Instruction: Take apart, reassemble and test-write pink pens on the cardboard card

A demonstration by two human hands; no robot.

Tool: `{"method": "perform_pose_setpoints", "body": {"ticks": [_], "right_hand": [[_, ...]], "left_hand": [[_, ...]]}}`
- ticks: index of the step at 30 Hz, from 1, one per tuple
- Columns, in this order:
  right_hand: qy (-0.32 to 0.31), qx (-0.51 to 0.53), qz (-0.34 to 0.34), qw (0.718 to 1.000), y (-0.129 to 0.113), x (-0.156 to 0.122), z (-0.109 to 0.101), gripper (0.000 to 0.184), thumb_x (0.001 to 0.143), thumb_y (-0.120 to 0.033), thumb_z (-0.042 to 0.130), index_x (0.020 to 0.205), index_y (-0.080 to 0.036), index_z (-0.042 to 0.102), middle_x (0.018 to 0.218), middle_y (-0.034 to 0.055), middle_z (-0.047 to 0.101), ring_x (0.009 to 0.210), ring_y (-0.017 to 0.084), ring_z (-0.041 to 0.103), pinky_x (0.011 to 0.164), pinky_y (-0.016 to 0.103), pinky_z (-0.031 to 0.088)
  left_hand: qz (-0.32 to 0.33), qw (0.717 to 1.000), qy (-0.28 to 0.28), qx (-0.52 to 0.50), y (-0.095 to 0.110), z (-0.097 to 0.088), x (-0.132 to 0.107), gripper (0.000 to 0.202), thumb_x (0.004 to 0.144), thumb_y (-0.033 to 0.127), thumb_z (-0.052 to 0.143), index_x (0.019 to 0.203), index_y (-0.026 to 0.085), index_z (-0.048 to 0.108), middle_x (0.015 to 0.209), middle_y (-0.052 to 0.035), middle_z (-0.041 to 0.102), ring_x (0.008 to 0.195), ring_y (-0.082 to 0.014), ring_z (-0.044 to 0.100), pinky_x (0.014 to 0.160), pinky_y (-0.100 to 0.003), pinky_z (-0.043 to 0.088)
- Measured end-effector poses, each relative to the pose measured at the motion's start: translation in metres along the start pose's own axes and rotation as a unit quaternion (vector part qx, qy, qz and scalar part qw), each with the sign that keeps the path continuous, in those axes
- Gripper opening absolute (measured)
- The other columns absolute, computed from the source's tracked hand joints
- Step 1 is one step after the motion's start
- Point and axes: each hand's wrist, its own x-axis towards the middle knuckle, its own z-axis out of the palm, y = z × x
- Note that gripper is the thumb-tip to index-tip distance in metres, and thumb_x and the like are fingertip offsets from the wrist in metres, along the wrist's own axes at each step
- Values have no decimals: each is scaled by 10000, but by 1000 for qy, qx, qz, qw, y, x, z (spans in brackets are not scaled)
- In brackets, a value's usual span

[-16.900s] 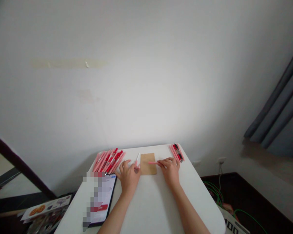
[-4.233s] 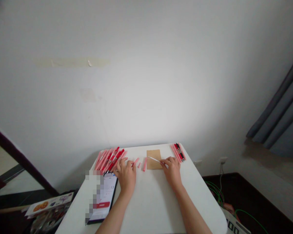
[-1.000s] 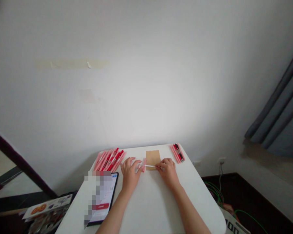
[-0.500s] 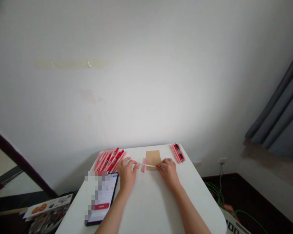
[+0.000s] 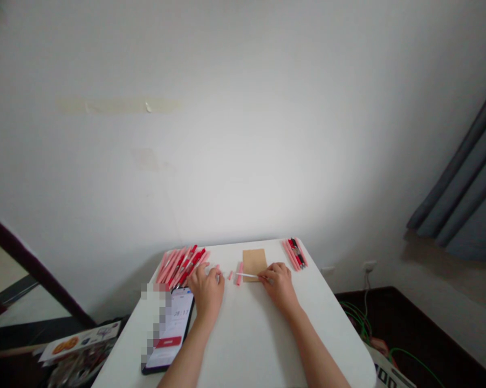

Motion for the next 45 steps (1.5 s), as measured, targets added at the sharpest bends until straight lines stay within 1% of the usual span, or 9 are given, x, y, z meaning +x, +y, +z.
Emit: {"method": "perform_pose_setpoints", "body": {"ticks": [4,9,15,20,27,36,39,41,45], "right_hand": [[6,-3,-7,1000,1,0,1,172,841,-307,599,895,-279,760,855,73,661,912,226,541,829,352,410],[11,-6,-9,1000,1,0,0,173,841,-308,595,885,-278,760,847,70,664,908,225,551,828,352,413],[4,-8,-2,1000,-2,0,-2,180,839,-312,590,887,-279,760,862,75,668,924,232,547,839,362,408],[-1,4,4,1000,-2,0,-2,190,845,-324,583,893,-273,759,856,77,664,927,237,540,844,366,405],[3,5,2,1000,0,0,-1,185,845,-313,584,888,-271,759,849,74,668,912,232,542,834,360,409],[6,2,-1,1000,1,0,0,162,844,-300,600,881,-280,756,832,58,666,908,223,545,835,345,400],[7,1,0,1000,0,-1,0,168,849,-306,594,886,-278,755,837,62,664,917,227,541,837,347,401],[6,2,0,1000,0,-1,-1,170,850,-308,593,891,-277,755,844,63,663,927,230,539,843,351,401],[6,4,1,1000,2,-1,1,172,851,-306,591,898,-280,755,864,64,665,936,232,539,852,357,398]], "left_hand": [[1,1000,-3,8,0,-1,0,165,788,211,548,803,218,712,1118,-86,564,1111,-273,451,980,-486,319],[11,1000,-15,9,1,-1,0,163,776,207,554,800,209,715,1110,-92,571,1106,-265,456,976,-466,333],[-1,1000,-22,22,0,0,-1,197,773,212,557,879,223,723,1136,-90,560,1123,-276,440,989,-489,315],[-8,999,-26,30,-1,1,-1,203,782,226,552,887,223,725,1147,-91,558,1140,-282,429,995,-500,308],[-10,999,-27,29,1,-3,0,213,782,209,541,880,227,729,1141,-95,561,1140,-280,432,988,-490,318],[-10,999,-23,28,0,1,-2,216,787,217,529,874,223,726,1148,-95,551,1142,-280,422,996,-494,311],[-13,999,-24,25,0,0,-2,219,783,218,540,907,229,721,1155,-94,551,1142,-280,427,986,-487,319],[-16,999,-25,17,0,-1,-2,206,777,231,560,911,234,716,1163,-92,552,1143,-281,431,985,-488,319],[-1,999,-31,-31,3,-1,-1,145,765,316,615,843,235,708,1168,-89,551,1153,-281,442,997,-500,310]]}}
